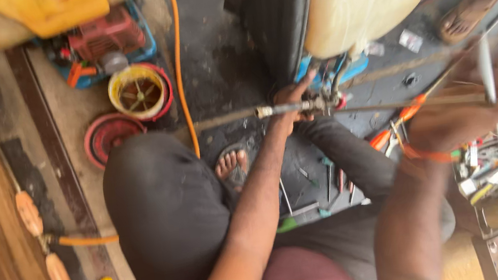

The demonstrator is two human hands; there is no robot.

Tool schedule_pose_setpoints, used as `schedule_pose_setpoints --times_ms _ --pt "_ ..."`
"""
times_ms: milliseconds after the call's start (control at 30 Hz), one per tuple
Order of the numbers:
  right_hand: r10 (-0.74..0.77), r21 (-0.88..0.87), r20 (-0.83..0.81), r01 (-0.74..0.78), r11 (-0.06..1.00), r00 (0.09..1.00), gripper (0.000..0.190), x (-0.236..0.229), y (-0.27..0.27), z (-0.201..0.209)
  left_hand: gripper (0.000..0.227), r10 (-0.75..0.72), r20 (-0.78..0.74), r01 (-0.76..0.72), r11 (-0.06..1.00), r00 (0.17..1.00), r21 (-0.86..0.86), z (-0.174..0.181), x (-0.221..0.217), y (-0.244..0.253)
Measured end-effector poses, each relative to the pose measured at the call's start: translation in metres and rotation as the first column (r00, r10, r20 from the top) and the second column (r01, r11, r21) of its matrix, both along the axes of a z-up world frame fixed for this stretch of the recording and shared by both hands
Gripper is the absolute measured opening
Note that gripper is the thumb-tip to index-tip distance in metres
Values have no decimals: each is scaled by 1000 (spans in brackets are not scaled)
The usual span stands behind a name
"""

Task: The person sits on the floor and repairs a piece of machinery, likely a pump or engine. They clean a small metal component with a cloth, insert a white ring into it, and then use a screwdriver and wrench to tighten the component onto the machine. Finally, they apply a red sealant to the connection.

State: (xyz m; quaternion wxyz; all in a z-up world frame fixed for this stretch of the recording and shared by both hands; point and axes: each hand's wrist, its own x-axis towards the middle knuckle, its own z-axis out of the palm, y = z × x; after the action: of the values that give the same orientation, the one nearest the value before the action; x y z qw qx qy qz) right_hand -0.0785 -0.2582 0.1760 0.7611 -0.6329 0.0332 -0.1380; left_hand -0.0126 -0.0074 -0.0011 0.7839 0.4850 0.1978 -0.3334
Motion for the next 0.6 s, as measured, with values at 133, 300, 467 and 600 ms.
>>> schedule_pose_setpoints --times_ms 133,300,467,600 --pt "-69 -437 -125 7 900 990 51 -1 -9 22 64 -12 5 12 998 1000 62 4 12 3" --pt "100 -394 -803 -650 650 587 52 -33 -44 76 63 32 15 -32 999 999 14 -2 -13 -10" --pt "390 47 -300 -394 918 871 54 -1 -17 35 64 80 27 -80 997 996 -8 -6 12 -10" --pt "29 -166 -103 -46 985 994 55 -10 6 -8 68 74 -21 -75 995 997 -71 -16 -8 -7"
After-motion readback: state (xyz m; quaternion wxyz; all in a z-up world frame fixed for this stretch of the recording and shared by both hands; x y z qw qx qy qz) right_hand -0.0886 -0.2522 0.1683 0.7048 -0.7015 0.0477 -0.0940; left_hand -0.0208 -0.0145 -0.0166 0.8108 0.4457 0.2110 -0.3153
